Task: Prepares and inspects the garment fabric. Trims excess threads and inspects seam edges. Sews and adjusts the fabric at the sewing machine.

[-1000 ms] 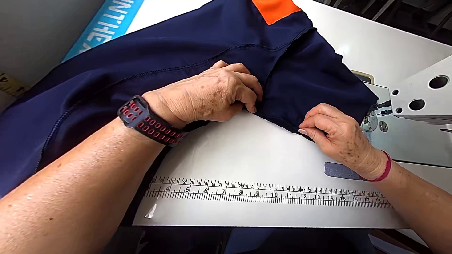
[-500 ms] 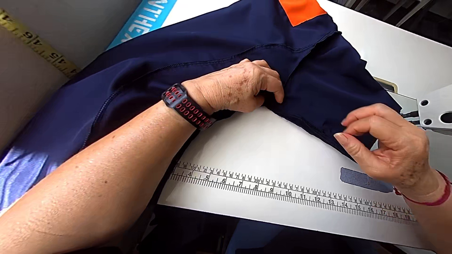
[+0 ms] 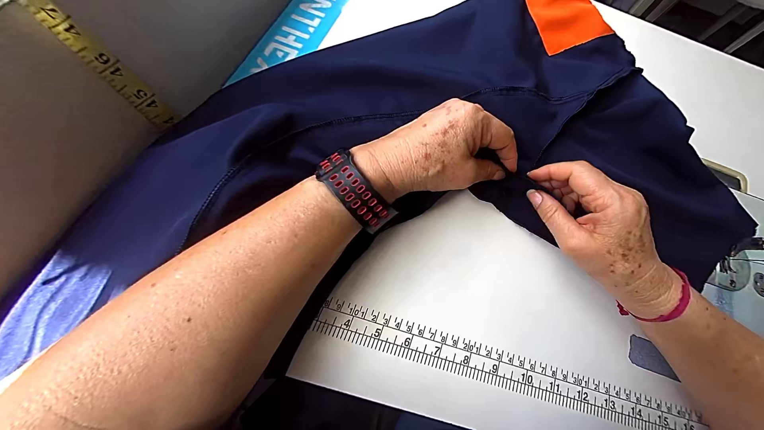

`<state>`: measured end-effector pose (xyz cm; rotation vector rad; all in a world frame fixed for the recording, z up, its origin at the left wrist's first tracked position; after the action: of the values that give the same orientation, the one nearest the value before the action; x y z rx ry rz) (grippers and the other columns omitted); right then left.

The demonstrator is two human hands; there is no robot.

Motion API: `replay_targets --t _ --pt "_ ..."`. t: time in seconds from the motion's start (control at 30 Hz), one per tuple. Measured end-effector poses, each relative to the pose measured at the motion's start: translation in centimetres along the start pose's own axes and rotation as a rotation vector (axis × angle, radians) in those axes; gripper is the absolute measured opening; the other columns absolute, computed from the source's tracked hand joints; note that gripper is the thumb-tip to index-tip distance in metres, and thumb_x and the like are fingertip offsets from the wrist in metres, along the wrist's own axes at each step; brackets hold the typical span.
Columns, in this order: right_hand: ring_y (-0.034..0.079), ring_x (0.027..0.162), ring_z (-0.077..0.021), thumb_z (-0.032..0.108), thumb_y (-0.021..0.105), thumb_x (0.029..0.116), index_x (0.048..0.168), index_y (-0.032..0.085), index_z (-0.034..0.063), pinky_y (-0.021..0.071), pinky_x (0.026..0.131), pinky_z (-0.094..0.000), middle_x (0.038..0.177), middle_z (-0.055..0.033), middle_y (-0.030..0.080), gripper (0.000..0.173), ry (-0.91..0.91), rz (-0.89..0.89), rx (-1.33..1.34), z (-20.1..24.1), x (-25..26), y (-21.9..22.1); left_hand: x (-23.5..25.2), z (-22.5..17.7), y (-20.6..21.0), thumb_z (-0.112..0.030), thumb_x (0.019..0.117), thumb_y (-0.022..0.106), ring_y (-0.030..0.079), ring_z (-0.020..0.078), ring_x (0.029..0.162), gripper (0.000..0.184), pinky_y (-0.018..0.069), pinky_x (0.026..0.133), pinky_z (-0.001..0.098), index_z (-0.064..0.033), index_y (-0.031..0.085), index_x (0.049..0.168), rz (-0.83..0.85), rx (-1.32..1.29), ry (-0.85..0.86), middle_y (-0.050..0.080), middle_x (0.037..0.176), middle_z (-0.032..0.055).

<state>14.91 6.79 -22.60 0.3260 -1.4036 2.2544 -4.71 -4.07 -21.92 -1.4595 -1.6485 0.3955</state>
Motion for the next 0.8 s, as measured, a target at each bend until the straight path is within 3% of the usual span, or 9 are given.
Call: replay_targets --t 0.07,0.1,0.17,0.23,0.27,0.33,0.47,0.67,0.8 --pt "0.061 0.071 0.0021 0.007 0.062 0.095 0.121 0.06 0.0011 0.049 0.064 -0.0106 0.089 -0.0023 0.069 0.027 0.063 -0.009 0.085 -0.2 -0.04 -0.19 0.0 -0.12 0.03 -0.011 0.0912 0.065 0.065 0.005 0.084 0.013 0.0506 0.076 0.0224 -0.0073 0.074 0.1 -0.021 -0.003 -0.033 0.072 0.087 0.0013" --pt "0.062 0.073 0.0032 0.006 0.061 0.0957 0.119 0.057 0.0008 0.051 0.066 -0.0101 0.091 -0.0027 0.069 0.024 0.073 -0.026 0.129 -0.34 0.06 -0.16 0.02 -0.14 -0.02 -0.009 0.0922 0.064 0.066 0.0023 0.081 0.015 0.0524 0.075 0.0199 -0.007 0.072 0.105 -0.035 -0.011 -0.041 0.072 0.087 -0.0002" --pt "0.06 0.074 0.0021 0.003 0.057 0.0957 0.103 0.061 0.0006 0.0492 0.067 -0.0093 0.088 -0.0043 0.066 0.009 0.027 -0.054 0.137 -0.5 0.18 -0.09 0.05 -0.2 -0.12 -0.007 0.0934 0.06 0.064 -0.0008 0.078 0.017 0.0513 0.073 0.0175 -0.0067 0.068 0.108 -0.054 -0.032 -0.047 0.071 0.085 -0.0024" --pt "0.065 0.088 -0.0064 -0.002 0.053 0.0921 0.089 0.071 0.0012 0.0506 0.078 -0.0137 0.092 -0.0093 0.07 0.018 -0.046 -0.043 0.098 -0.42 0.19 -0.17 0.03 -0.21 -0.15 -0.006 0.0935 0.057 0.061 -0.0009 0.077 0.014 0.0489 0.07 0.0179 -0.0072 0.07 0.097 -0.061 -0.029 -0.017 0.068 0.083 -0.003" --pt "0.066 0.092 -0.0093 -0.003 0.052 0.0903 0.088 0.074 0.0016 0.0509 0.081 -0.0151 0.094 -0.0107 0.07 0.023 -0.069 -0.032 0.078 -0.39 0.19 -0.16 0.02 -0.14 -0.12 -0.005 0.0926 0.055 0.061 0.0017 0.078 0.016 0.0473 0.069 0.0207 -0.0073 0.071 0.089 -0.06 -0.023 0.006 0.067 0.081 -0.0013" --pt "0.065 0.091 -0.0094 -0.003 0.05 0.0872 0.09 0.077 0.0019 0.0497 0.079 -0.0145 0.095 -0.0108 0.069 0.028 -0.084 -0.03 0.058 -0.37 0.21 0.0 -0.01 0.11 -0.1 -0.004 0.0904 0.053 0.064 0.0068 0.084 0.024 0.0488 0.074 0.0251 -0.0081 0.074 0.081 -0.034 -0.009 0.043 0.071 0.081 0.0017" --pt "0.064 0.09 -0.0077 -0.002 0.051 0.0859 0.093 0.078 0.0025 0.0495 0.077 -0.0137 0.096 -0.0094 0.069 0.028 -0.073 -0.037 0.045 -0.4 0.2 0.06 -0.17 0.35 -0.18 0.0 0.0901 0.05 0.067 0.011 0.096 0.032 0.0509 0.084 0.0269 -0.01 0.08 0.088 0.024 -0.006 0.079 0.074 0.091 0.004" --pt "0.062 0.088 -0.0052 0.002 0.053 0.0862 0.094 0.079 0.0032 0.0486 0.075 -0.0122 0.097 -0.0082 0.068 0.027 -0.071 -0.025 0.054 -0.37 0.18 -0.05 -0.26 0.41 -0.12 0.004 0.0858 0.047 0.064 0.0146 0.098 0.038 0.0485 0.085 0.0286 -0.0109 0.082 0.091 0.051 0.009 0.092 0.074 0.093 0.0046" --pt "0.065 0.09 -0.0077 0.003 0.057 0.0846 0.094 0.076 0.0036 0.0506 0.077 -0.0147 0.096 -0.0078 0.071 0.021 -0.098 -0.04 0.038 -0.43 0.13 0.11 -0.21 0.21 -0.08 0.003 0.0836 0.049 0.065 0.0147 0.093 0.032 0.0497 0.08 0.0302 -0.0084 0.078 0.092 0.018 0.011 0.07 0.073 0.089 0.0046"
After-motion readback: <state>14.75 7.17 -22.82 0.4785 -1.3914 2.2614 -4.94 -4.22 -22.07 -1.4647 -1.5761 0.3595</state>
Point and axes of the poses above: each hand's wrist, its own x-axis towards the middle knuckle, its own y-axis out of the palm, z = x × y, the point moved 2 cm from there along x, towards the middle knuckle
